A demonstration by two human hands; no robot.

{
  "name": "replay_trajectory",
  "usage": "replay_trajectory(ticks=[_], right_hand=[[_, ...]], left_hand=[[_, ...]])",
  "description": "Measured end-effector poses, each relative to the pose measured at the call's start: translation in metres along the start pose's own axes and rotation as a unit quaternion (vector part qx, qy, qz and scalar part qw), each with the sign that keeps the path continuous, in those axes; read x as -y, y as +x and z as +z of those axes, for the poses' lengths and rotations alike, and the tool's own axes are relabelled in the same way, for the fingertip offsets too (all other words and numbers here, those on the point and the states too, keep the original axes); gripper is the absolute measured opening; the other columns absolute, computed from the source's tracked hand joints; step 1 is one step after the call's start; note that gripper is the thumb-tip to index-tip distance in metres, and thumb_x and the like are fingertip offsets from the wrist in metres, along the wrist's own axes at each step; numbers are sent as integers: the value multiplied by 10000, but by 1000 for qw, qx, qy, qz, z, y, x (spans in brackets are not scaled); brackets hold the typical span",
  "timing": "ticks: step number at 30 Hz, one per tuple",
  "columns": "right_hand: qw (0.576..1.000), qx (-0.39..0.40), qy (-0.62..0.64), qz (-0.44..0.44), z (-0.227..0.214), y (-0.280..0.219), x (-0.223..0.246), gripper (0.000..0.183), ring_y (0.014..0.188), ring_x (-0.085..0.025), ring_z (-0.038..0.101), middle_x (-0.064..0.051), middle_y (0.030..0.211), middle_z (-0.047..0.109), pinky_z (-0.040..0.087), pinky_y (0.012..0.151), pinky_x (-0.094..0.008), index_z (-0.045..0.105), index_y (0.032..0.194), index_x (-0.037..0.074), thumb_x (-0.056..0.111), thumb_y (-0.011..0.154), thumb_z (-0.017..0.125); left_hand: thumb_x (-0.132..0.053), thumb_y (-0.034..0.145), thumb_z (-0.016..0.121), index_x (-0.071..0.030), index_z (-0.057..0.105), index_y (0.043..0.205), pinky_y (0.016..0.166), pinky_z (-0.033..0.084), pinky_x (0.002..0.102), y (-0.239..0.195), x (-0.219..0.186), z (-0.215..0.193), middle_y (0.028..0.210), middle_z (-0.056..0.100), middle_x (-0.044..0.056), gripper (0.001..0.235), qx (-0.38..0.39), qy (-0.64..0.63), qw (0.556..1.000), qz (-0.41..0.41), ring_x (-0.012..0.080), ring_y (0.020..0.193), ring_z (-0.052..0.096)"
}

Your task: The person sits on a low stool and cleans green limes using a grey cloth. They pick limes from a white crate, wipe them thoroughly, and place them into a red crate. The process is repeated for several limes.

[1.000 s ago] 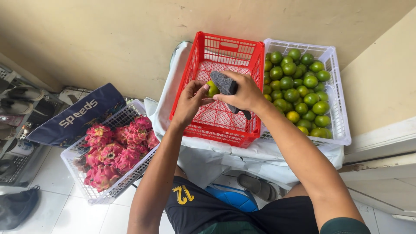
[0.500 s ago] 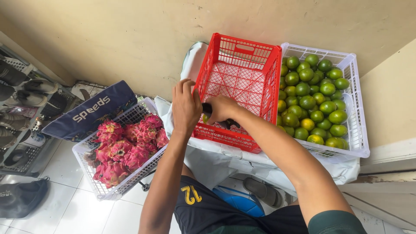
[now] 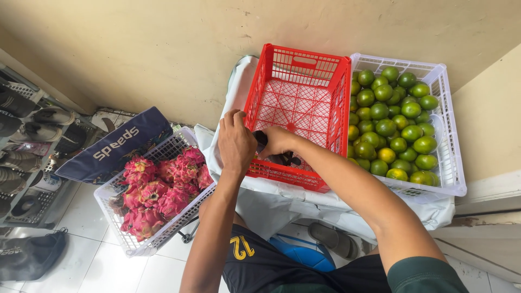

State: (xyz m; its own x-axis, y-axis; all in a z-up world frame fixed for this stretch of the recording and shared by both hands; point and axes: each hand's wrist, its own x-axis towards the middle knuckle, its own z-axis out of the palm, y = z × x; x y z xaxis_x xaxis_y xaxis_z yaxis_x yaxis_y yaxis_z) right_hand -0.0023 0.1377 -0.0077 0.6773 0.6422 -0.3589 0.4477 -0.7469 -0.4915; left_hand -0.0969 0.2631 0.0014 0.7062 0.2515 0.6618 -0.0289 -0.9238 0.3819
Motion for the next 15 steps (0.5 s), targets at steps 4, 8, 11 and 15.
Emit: replay_trajectory(ticks=[4,8,11,15], right_hand=[[1000,-29,-1,11,-64,-62,9,682,1145,-400,680,-234,1127,737,565,931,-486,706,1219,32,345,643,895],[981,-171,77,50,-113,-115,-29,738,1167,-398,664,-224,1190,721,546,959,-484,676,1286,57,330,637,898],[940,-294,158,74,-145,-163,-70,708,1187,-408,639,-239,1222,687,525,971,-508,624,1303,47,322,707,889],[845,-453,285,-1,-155,-220,-137,530,1106,-341,592,-196,1142,608,489,931,-493,568,1254,-49,109,830,845]], left_hand=[[21,827,557,-90,582,1115,825,514,427,-2,5,2,1148,560,117,309,12,0,1000,7,333,1008,612],[-56,837,580,-104,582,1095,821,498,408,-3,8,11,1141,561,90,263,30,55,998,12,305,1023,596],[-95,811,596,-113,585,1066,820,484,402,-2,10,18,1149,570,79,256,31,126,991,39,294,1025,583],[-135,778,635,-127,583,1058,849,460,405,6,-17,23,1165,565,70,286,10,172,982,83,288,1070,562]])
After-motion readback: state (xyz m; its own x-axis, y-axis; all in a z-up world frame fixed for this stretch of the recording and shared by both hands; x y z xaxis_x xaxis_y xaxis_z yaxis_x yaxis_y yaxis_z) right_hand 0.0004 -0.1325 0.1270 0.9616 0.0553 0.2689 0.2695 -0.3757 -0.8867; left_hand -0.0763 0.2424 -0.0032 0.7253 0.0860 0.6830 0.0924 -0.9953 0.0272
